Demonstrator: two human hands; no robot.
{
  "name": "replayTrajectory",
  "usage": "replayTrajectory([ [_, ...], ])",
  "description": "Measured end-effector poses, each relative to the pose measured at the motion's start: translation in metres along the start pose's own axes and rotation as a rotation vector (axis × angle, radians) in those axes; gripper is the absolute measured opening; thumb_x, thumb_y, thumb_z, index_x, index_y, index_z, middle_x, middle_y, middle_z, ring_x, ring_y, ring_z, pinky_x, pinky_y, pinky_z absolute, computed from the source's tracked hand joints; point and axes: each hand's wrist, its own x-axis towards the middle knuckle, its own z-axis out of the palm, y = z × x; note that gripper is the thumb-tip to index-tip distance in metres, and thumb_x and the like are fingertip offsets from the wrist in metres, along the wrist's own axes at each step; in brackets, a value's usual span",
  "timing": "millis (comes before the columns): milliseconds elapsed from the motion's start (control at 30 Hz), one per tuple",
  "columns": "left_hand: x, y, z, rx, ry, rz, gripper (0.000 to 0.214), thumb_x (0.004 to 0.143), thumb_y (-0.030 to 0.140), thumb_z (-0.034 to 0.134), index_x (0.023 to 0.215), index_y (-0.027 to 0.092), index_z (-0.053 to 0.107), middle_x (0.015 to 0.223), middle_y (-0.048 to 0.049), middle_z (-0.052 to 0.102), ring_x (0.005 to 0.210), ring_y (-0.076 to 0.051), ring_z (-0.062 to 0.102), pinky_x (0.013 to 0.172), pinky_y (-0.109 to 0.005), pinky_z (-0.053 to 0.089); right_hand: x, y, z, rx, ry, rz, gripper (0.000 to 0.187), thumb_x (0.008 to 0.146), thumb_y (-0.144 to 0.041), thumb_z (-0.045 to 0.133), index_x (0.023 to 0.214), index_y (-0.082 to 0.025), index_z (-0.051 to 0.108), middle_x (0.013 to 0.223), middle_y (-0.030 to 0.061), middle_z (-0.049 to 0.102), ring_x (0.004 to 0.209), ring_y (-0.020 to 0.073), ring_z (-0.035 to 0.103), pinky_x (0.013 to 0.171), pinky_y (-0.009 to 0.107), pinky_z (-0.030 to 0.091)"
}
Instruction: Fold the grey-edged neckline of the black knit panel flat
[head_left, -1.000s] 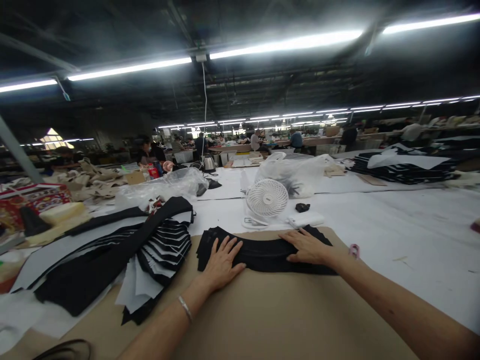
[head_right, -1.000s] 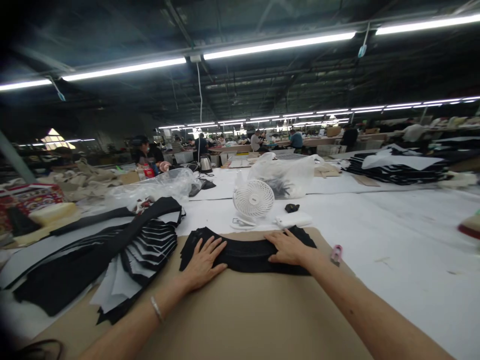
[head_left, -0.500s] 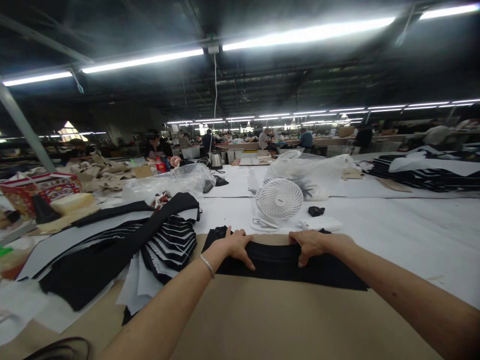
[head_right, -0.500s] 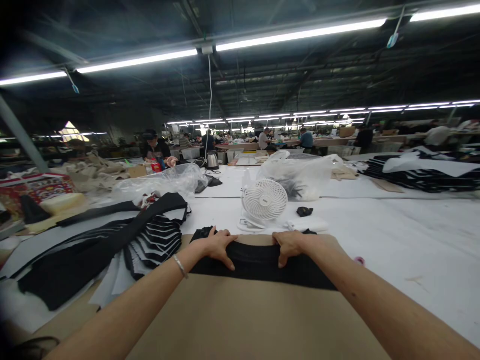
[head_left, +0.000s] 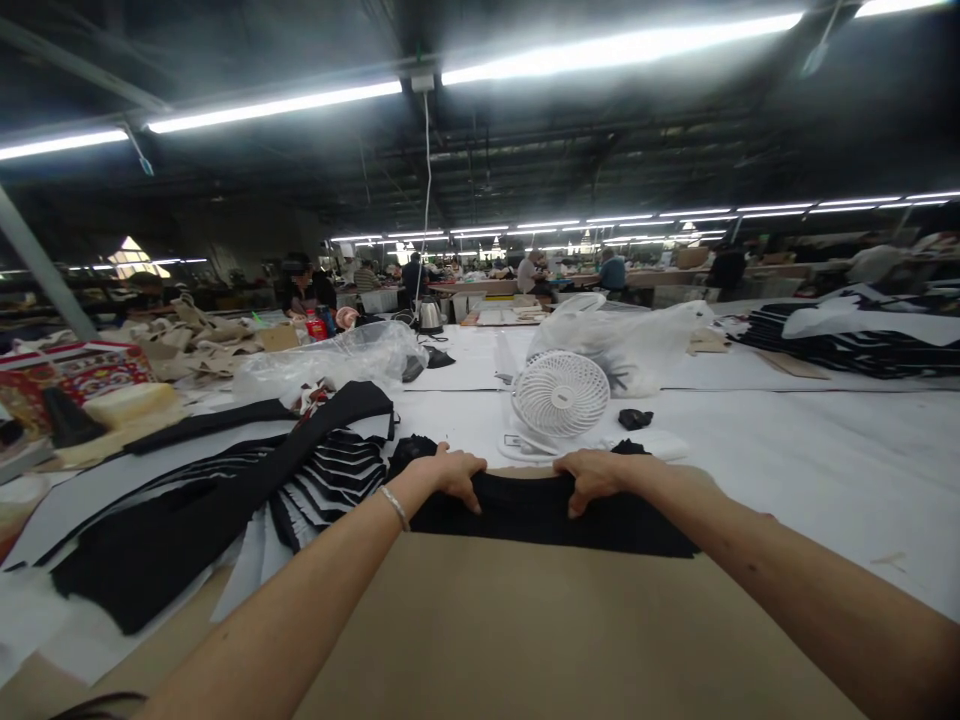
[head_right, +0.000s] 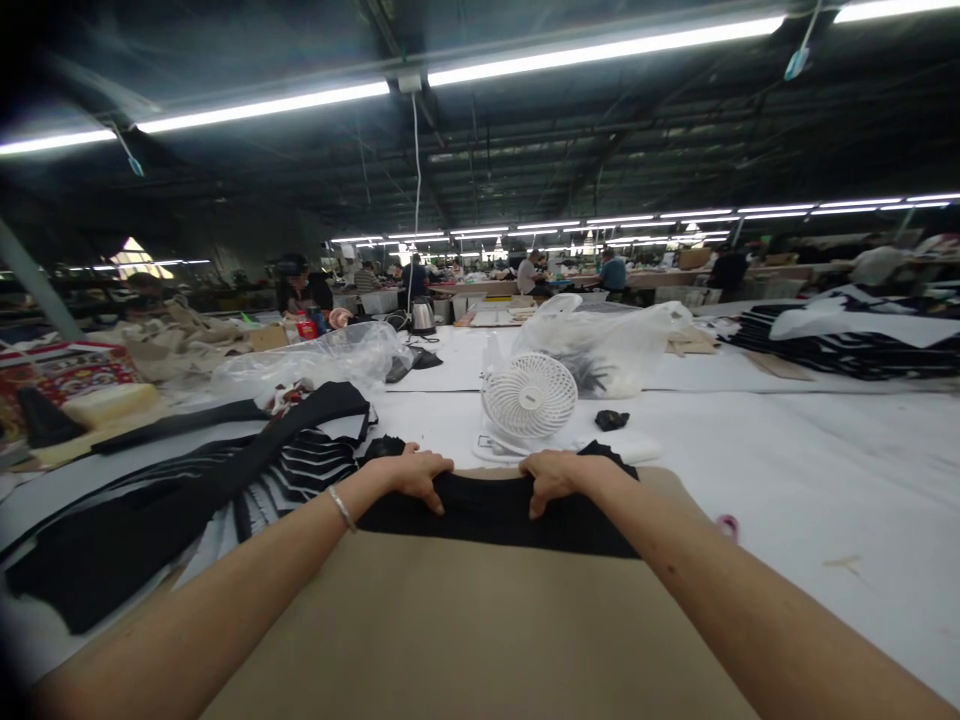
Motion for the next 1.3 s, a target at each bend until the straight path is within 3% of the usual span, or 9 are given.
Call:
replayTrajectory([
  [200,0.004,-0.025,-0.008,0.010,-0.012,-0.080,0.062,0.058,0.049,0.077,0.114,0.029,0.059,0.125,-0.0092,0.062,0.120,-0.035,0.051,0.107,-0.059,0.018,0.023,-0.017,-0.010,-0.058,-0.011,-0.010,0.058,0.077,-0.051,0.068,0.122,-0.017,0.057,0.115,0.0101,0.062,0.099,0.0243,0.060,0.084,0.043,0.047],
  [433,0.003,-0.018,-0.005,-0.004,0.031,-0.094,0.069,0.057,0.042,0.076,0.121,0.030,0.056,0.129,-0.0106,0.059,0.125,-0.037,0.046,0.107,-0.066,0.013,0.022,-0.006,0.000,-0.095,0.093,0.003,0.070,0.061,-0.053,0.074,0.122,-0.024,0.059,0.117,0.0095,0.064,0.107,0.0341,0.058,0.090,0.045,0.041],
  [600,-0.013,-0.005,-0.002,-0.021,0.141,-0.029,0.072,0.064,0.029,0.068,0.134,0.027,0.047,0.139,-0.0137,0.049,0.132,-0.035,0.038,0.108,-0.067,0.010,0.021,0.002,0.010,-0.107,0.189,-0.063,0.062,0.065,-0.051,0.068,0.121,-0.025,0.061,0.119,0.0097,0.064,0.112,0.0361,0.055,0.101,0.054,0.029],
  [767,-0.038,0.030,0.032,-0.024,0.363,0.077,0.063,0.082,0.030,0.053,0.142,0.028,0.035,0.147,-0.0095,0.040,0.138,-0.027,0.030,0.114,-0.060,0.005,0.011,0.002,0.026,-0.151,0.333,-0.130,0.056,0.073,-0.044,0.061,0.123,-0.020,0.060,0.121,0.0153,0.062,0.114,0.0360,0.053,0.106,0.061,0.019],
  [867,-0.048,0.049,0.060,-0.021,0.456,0.101,0.060,0.089,0.044,0.050,0.144,0.028,0.033,0.153,-0.0094,0.032,0.143,-0.028,0.021,0.116,-0.056,0.005,0.001,-0.002,0.038,-0.188,0.454,-0.168,0.055,0.076,-0.037,0.057,0.128,-0.017,0.057,0.125,0.0164,0.059,0.119,0.0330,0.050,0.110,0.057,0.017],
  [1000,-0.055,0.061,0.078,0.010,0.640,0.078,0.058,0.093,0.036,0.049,0.146,0.032,0.028,0.159,-0.0066,0.017,0.146,-0.030,0.008,0.116,-0.059,0.006,-0.016,-0.012,0.051,-0.229,0.616,-0.211,0.057,0.079,-0.027,0.053,0.136,-0.021,0.048,0.134,0.0123,0.052,0.126,0.0282,0.045,0.114,0.050,0.019],
  [1133,-0.089,0.073,0.078,0.055,0.778,0.054,0.048,0.094,0.037,0.047,0.141,0.029,0.037,0.156,-0.0073,0.026,0.144,-0.027,0.018,0.117,-0.054,0.015,-0.044,-0.015,0.073,-0.219,0.766,-0.274,0.049,0.084,-0.019,0.043,0.132,-0.017,0.052,0.132,0.0139,0.054,0.124,0.0289,0.048,0.110,0.052,0.030],
  [1233,-0.135,0.086,0.087,0.038,0.679,0.108,0.040,0.096,0.039,0.042,0.132,0.022,0.046,0.146,-0.0096,0.042,0.136,-0.025,0.036,0.114,-0.046,0.028,-0.061,0.002,0.110,-0.192,0.930,-0.318,0.044,0.085,-0.025,0.044,0.126,-0.021,0.059,0.125,0.0111,0.060,0.113,0.0287,0.058,0.097,0.047,0.048],
  [1300,-0.167,0.095,0.103,0.020,0.571,0.174,0.034,0.095,0.040,0.044,0.121,0.020,0.053,0.140,-0.0088,0.049,0.126,-0.023,0.047,0.109,-0.038,0.037,-0.071,0.012,0.143,-0.165,0.931,-0.346,0.042,0.084,-0.030,0.048,0.124,-0.026,0.062,0.120,0.0074,0.064,0.108,0.0272,0.062,0.090,0.041,0.053],
])
